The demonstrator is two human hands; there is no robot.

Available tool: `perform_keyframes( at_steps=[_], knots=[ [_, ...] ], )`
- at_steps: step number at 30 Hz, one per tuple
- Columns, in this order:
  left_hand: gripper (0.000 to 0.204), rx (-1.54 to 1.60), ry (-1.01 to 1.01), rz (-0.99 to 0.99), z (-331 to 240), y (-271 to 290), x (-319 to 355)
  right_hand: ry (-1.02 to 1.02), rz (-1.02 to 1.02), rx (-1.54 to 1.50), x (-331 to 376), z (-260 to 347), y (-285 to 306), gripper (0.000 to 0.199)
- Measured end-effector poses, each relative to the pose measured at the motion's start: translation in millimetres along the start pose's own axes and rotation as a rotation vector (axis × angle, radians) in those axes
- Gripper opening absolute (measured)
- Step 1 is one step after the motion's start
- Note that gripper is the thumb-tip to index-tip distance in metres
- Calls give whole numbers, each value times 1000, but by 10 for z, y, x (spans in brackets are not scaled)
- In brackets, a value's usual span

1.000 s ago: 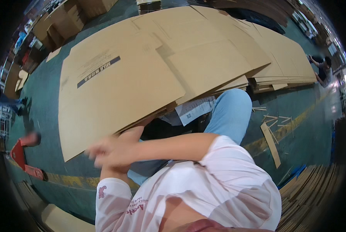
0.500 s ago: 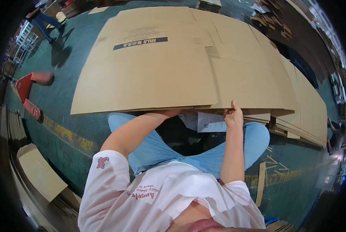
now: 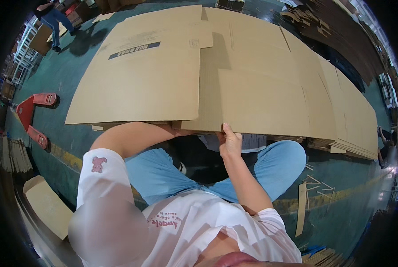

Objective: The person sits on the floor and repeatedly folds flat cardboard sheets in half, aligning the edges and pressing the crease. They handle the cardboard by hand and place the folded pieces into a growing stack.

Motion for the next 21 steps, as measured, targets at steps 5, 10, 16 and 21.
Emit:
perform_keyframes(
  at_steps=[5,10,16,21],
  knots=[
    [56,-315,-80,105,-186,-434,163,-127,136,95,-19,-26,-52,21],
    [43,257,-343,31,-988,1084,798,-649,623,614,64,-63,-8,25],
    [46,406,-67,-88,-496,1811,269,353,497,1306,-1105,1386,-901,21],
    [43,213,-228,96,-182,1210,113,1028,109,1820,-2744,1638,-1751,41]
  ],
)
Point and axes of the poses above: each hand's wrist, its own x-axis away from the middle knuckle, its own y-axis out of the back of the hand, z = x × y, the point moved 4 cm from there along -x, towards the middle knuckle, and after that the axes turned 15 degrees about x, right-handed, at the moved point
